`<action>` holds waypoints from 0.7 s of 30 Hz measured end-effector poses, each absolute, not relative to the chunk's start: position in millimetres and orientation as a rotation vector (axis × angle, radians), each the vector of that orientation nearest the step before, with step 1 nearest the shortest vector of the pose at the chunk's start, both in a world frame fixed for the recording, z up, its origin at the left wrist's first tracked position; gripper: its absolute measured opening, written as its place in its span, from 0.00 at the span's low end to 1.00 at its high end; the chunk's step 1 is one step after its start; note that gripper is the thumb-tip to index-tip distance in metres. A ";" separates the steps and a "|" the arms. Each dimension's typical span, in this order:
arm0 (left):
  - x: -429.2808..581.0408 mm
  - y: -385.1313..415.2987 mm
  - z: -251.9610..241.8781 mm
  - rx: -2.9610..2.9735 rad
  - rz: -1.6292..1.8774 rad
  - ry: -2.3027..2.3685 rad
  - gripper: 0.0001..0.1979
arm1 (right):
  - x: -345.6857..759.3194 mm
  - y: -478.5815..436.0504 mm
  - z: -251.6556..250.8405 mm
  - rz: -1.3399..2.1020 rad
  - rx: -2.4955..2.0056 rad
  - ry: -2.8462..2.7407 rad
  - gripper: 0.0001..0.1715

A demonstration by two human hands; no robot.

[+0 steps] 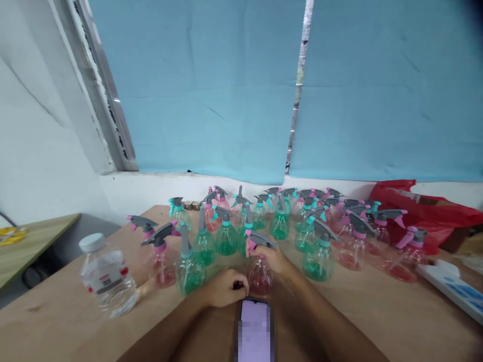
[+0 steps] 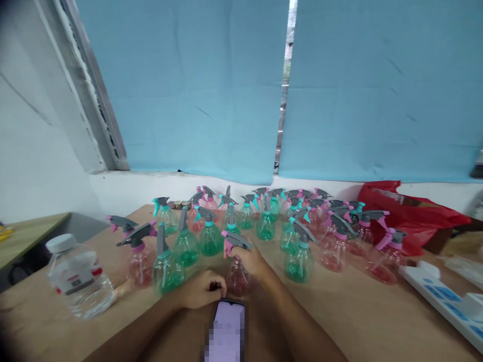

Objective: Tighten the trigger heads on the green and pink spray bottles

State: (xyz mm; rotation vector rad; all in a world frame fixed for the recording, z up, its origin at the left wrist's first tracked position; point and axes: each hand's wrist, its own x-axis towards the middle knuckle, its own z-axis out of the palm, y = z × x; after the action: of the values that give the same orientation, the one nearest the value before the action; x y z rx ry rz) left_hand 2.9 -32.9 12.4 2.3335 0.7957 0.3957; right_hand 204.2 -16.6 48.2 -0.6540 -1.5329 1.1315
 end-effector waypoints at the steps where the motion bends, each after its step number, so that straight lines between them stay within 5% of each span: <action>1: 2.6 -32.2 11.4 2.328 0.395 0.802 0.11 | 203.6 -16.5 47.8 1.108 -0.669 -1.531 0.08; 13: 2.4 -32.8 15.3 2.369 0.396 0.838 0.09 | 251.1 16.4 23.8 0.878 -1.014 -1.305 0.15; 21: 4.4 -34.4 18.8 2.338 0.399 0.857 0.13 | 233.4 7.3 0.5 0.233 -1.301 -1.318 0.30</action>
State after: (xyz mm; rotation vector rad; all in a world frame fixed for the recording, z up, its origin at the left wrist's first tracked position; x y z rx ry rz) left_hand 4.4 -34.4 18.8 2.3382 0.8575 0.3989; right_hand 233.4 7.3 0.5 -1.3010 -1.3178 0.2329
